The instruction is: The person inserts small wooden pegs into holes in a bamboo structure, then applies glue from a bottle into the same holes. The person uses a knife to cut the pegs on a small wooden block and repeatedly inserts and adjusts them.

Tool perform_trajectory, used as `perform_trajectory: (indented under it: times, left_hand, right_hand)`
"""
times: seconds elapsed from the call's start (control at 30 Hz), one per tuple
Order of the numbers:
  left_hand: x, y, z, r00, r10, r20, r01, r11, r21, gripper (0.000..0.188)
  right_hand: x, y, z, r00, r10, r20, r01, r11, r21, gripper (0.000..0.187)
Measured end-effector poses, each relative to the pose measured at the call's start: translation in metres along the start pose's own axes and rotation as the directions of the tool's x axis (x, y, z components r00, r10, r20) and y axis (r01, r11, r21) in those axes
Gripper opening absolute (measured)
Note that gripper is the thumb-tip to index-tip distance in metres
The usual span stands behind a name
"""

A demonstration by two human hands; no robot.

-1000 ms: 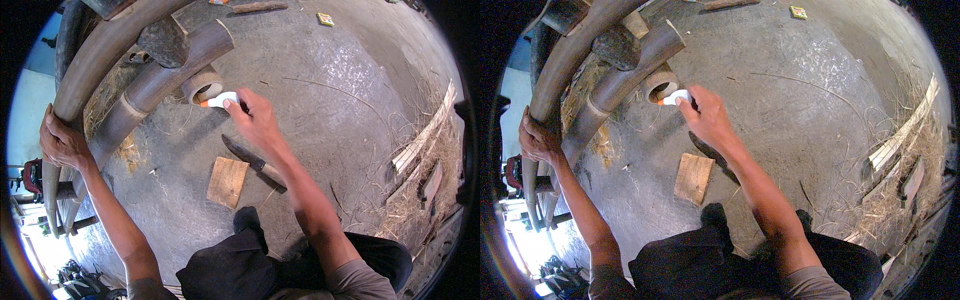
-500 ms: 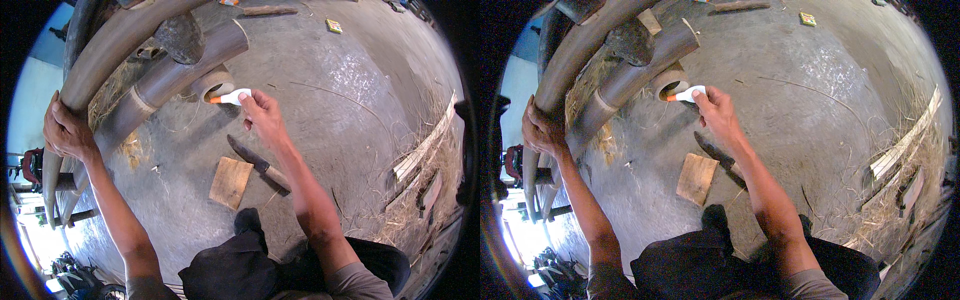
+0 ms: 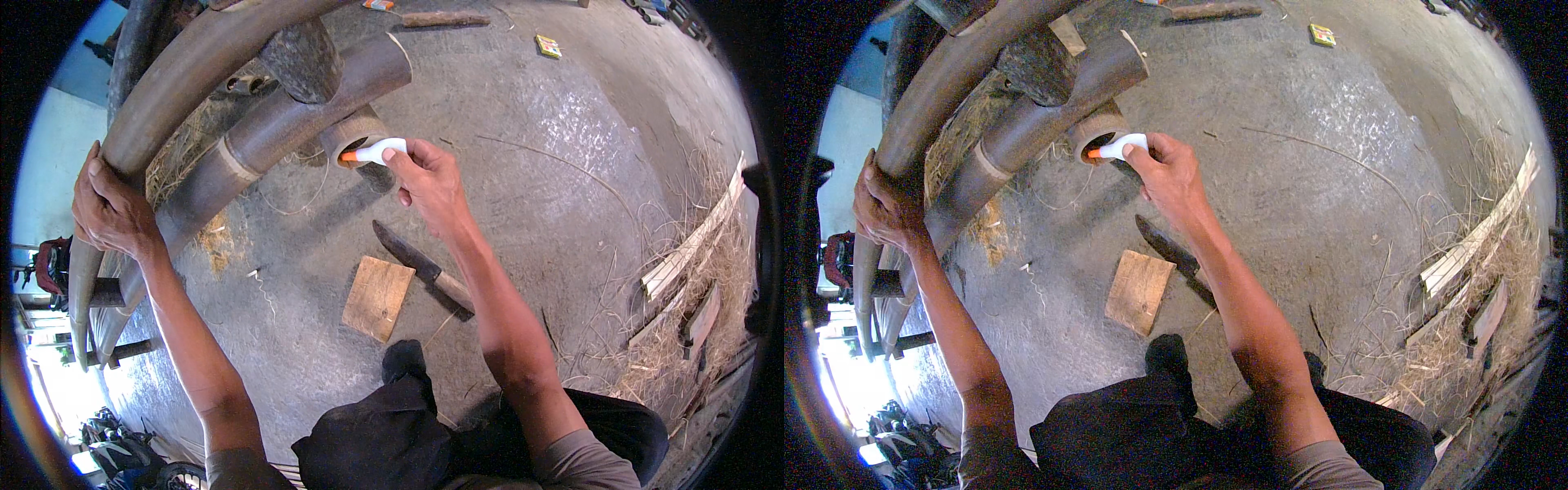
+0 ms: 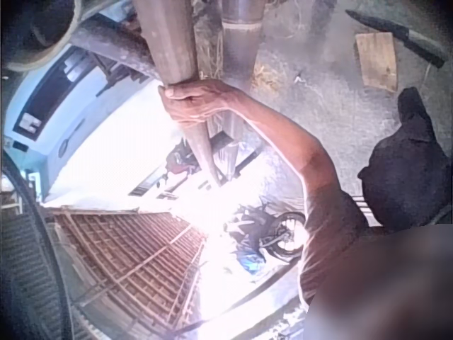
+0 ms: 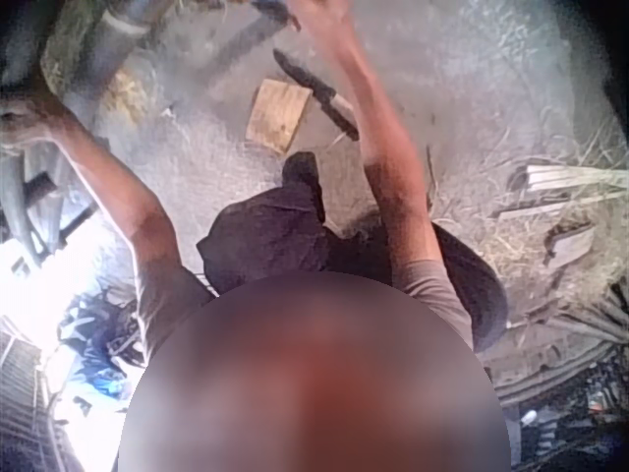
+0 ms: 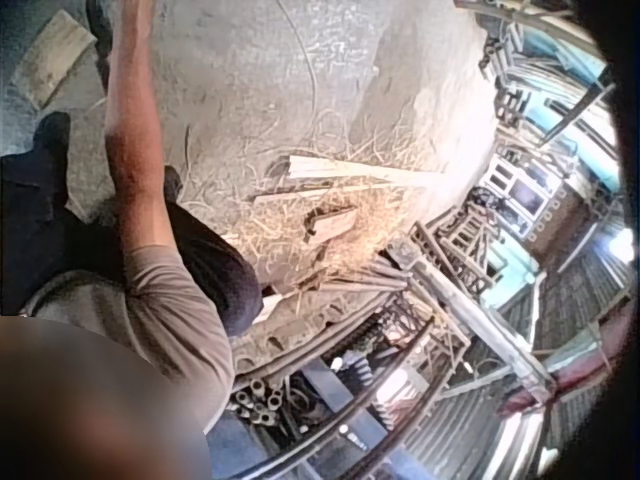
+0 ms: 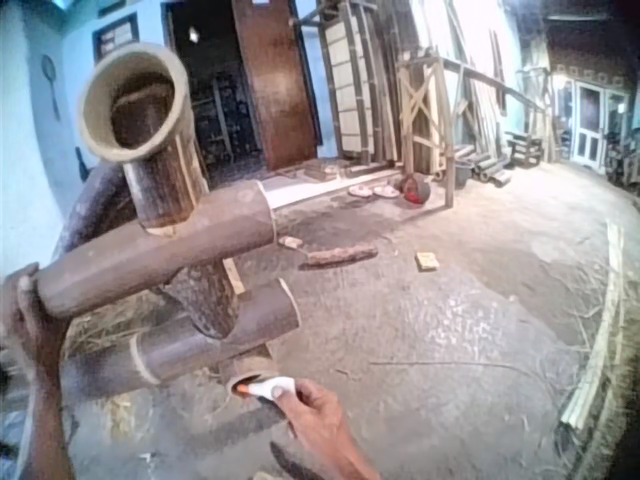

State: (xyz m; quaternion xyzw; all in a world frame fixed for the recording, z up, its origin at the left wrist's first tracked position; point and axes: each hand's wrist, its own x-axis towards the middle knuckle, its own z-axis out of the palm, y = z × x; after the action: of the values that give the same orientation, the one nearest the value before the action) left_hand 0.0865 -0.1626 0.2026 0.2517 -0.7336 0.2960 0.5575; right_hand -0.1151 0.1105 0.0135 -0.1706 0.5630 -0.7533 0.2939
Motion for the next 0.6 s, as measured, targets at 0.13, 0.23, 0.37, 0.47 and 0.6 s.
perform_trajectory:
  times: [0.13,0.23,0.37,0.47,0.6]
  left_hand:
    - [0.000,0.001,0.000,1.000,0.012,-0.012,-0.013,1.000,-0.018,0.042]
    - [0.000,0.001,0.001,1.000,0.002,-0.012,-0.003,0.999,-0.032,0.042]
    - [0.001,-0.002,0.001,1.000,0.018,-0.009,-0.018,0.999,-0.028,0.041]
    - [0.001,-0.002,0.002,1.000,0.023,-0.016,-0.023,0.999,-0.037,0.041]
    - [0.000,-0.001,0.002,1.000,0.014,-0.014,-0.014,0.999,-0.041,0.041]
  right_hand:
    - [0.000,0.001,-0.001,1.000,0.016,0.022,-0.016,1.000,0.023,0.026]
    - [-0.002,0.003,0.000,1.000,0.006,0.029,-0.007,1.000,0.024,0.025]
    - [-0.002,0.005,0.001,0.999,0.033,0.010,-0.033,0.999,0.015,0.024]
    - [-0.001,0.006,0.001,1.000,-0.014,0.013,0.014,1.000,-0.015,0.020]
    - [0.002,0.011,0.000,0.997,-0.074,0.026,0.076,0.992,-0.099,0.018]
